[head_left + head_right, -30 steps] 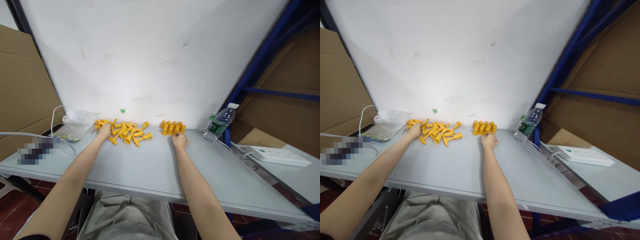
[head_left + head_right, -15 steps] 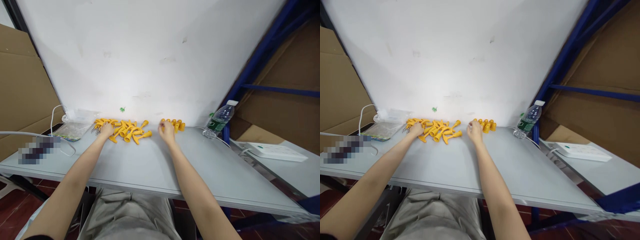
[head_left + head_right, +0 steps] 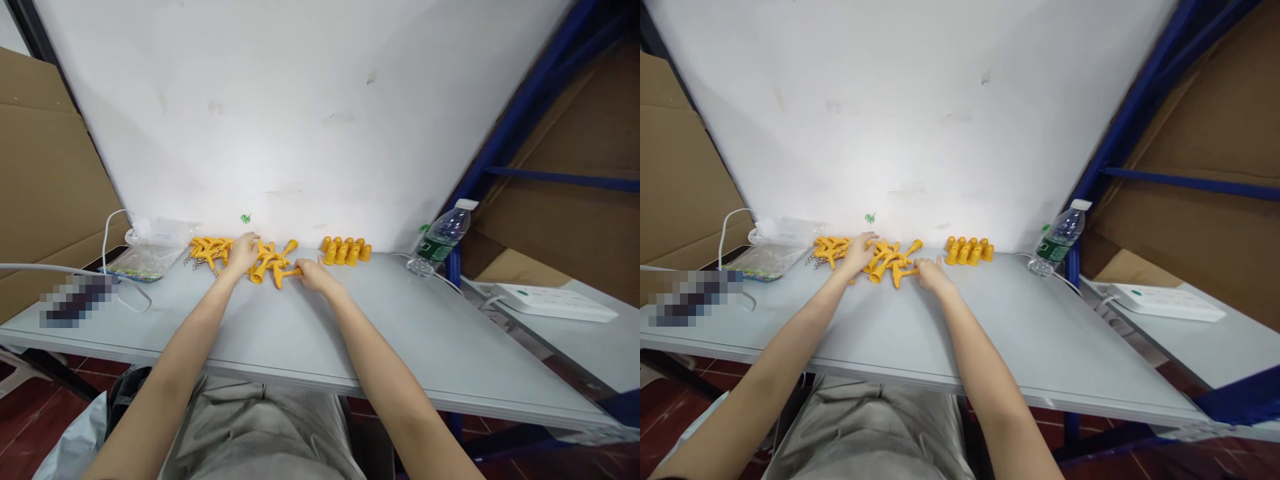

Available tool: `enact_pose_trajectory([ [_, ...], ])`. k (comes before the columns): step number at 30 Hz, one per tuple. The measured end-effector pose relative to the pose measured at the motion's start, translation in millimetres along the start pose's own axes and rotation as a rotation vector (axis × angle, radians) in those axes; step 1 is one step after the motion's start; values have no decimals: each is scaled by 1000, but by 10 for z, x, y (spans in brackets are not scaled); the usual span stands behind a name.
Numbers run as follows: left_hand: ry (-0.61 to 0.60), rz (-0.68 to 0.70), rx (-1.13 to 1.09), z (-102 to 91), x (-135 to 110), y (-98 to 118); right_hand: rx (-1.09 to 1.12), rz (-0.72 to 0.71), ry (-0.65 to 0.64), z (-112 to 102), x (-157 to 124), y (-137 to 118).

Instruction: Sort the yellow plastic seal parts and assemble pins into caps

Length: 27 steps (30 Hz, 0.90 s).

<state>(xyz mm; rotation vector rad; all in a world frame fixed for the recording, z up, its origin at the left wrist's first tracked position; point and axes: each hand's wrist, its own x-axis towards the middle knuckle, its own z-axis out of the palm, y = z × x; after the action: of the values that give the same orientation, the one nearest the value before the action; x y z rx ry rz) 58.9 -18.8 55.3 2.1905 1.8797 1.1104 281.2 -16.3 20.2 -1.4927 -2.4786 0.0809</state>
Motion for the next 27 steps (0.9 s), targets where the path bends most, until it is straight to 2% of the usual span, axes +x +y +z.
enact_pose_trajectory([
  [3, -95, 151, 34, 62, -144, 238, -7, -44, 181, -70, 1, 32],
  [5, -142, 111, 113, 78, -258, 333, -16, -69, 273, -90, 14, 23],
  [7, -170, 53, 171, 77, -352, 369, -21, -86, 310, -84, 31, -15],
  [14, -151, 33, 223, 83, -419, 280, -4, -198, 328, -5, 67, -232],
  [20, -115, -15, 209, 55, -401, 253, -48, -143, 322, 21, 62, -246],
  [27, -96, 10, 175, 46, -415, 254, -79, -122, 344, -14, 59, -241],
])
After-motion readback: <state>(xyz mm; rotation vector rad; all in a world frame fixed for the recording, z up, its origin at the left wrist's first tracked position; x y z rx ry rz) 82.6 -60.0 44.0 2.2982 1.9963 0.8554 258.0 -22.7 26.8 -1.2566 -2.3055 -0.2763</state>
